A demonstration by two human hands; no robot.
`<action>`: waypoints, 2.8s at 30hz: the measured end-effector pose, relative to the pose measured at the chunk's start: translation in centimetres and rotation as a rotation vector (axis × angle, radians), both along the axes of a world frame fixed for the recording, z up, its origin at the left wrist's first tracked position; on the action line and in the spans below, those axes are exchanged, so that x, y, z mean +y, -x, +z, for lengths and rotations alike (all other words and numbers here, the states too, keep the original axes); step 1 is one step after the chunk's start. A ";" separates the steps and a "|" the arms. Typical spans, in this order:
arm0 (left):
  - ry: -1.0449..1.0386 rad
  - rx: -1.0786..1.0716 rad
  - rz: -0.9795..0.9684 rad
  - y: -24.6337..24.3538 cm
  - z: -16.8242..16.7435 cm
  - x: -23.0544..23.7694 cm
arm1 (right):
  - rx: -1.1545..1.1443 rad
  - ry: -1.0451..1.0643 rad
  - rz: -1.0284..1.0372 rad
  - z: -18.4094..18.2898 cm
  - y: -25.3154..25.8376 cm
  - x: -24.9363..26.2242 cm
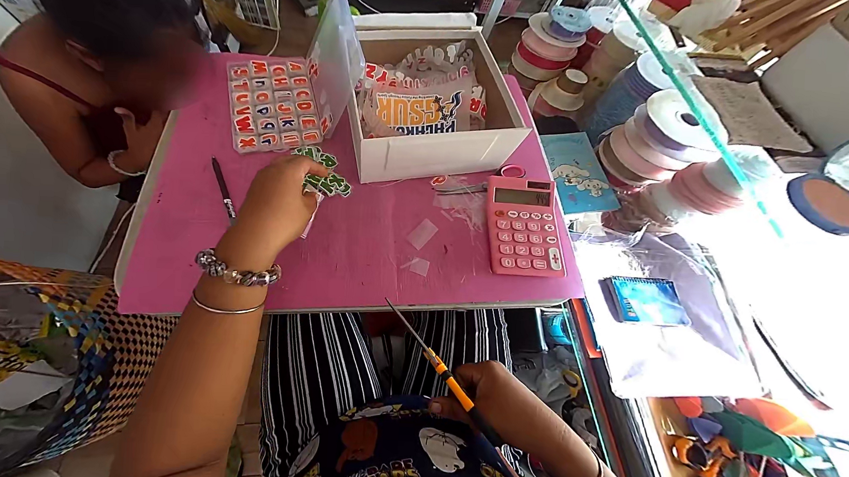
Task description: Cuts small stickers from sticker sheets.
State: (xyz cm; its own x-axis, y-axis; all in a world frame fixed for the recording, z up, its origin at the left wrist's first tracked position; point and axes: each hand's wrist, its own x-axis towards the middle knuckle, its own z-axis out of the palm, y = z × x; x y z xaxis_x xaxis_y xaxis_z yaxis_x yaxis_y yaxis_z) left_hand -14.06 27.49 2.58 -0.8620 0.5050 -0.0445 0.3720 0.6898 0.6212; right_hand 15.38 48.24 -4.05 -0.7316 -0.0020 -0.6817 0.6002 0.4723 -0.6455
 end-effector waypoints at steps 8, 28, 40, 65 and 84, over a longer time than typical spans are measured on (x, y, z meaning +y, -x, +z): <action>-0.424 -0.357 -0.134 -5.0 -1.2 -0.8 | 0.017 0.053 -0.013 -0.1 1.3 0.0; -0.348 -0.730 -0.275 -6.7 -2.2 -0.6 | -0.042 0.147 -0.028 -0.9 2.3 -0.5; -0.332 -0.707 -0.383 -7.5 -1.9 -0.1 | 0.001 0.186 -0.047 -0.5 2.2 -0.6; -0.036 -0.166 -0.136 -3.2 0.2 0.0 | -0.063 0.001 -0.005 -1.0 1.1 -0.9; -0.427 -0.593 -0.189 -5.2 -0.6 -1.2 | 0.020 0.073 0.003 -1.1 1.5 -0.3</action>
State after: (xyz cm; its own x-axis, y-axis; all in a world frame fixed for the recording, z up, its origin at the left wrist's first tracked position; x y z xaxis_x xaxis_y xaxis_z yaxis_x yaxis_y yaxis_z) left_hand -8.82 26.30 1.95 -0.6515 0.7191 -0.2419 -0.0202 0.3023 0.9530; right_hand 13.90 47.94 -5.11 -0.7449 -0.0531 -0.6651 0.5857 0.4253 -0.6900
